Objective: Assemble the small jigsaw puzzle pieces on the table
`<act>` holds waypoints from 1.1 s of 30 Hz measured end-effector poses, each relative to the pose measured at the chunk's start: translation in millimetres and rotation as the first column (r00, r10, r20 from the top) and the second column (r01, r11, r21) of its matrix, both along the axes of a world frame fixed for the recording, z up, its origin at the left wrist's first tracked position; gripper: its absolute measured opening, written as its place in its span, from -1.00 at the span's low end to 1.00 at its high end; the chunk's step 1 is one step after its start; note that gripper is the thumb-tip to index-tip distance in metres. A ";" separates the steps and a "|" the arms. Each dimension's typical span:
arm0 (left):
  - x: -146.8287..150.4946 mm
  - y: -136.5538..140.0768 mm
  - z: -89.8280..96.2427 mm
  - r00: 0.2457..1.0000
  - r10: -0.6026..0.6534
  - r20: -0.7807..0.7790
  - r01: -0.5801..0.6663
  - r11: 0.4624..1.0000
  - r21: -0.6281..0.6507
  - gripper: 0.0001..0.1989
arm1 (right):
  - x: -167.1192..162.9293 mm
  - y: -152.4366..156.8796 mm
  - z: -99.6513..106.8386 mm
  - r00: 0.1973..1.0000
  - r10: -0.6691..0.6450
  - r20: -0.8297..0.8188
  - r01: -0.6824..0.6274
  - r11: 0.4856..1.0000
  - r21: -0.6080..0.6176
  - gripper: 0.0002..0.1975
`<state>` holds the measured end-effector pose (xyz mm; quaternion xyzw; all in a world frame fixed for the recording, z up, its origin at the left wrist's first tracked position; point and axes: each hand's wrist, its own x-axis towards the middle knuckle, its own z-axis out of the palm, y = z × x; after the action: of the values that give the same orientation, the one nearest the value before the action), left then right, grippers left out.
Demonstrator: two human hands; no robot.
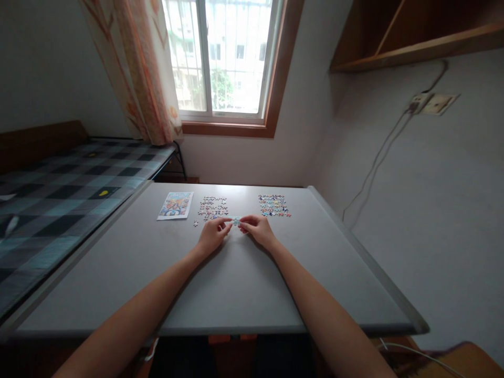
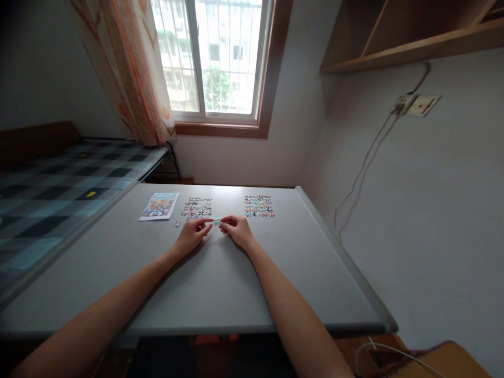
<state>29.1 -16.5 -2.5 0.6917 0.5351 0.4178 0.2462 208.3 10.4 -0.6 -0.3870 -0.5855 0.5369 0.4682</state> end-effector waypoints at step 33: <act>-0.5 -1.8 2.5 0.995 0.037 0.095 -0.039 0.999 0.028 -0.71 | -0.5 -0.2 -1.0 0.982 -0.044 0.182 0.007 0.980 0.198 -0.83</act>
<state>28.6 -18.3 0.0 0.6645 0.5296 0.4627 0.2527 207.7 10.2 -1.5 -0.3948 -0.6716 0.4321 0.4542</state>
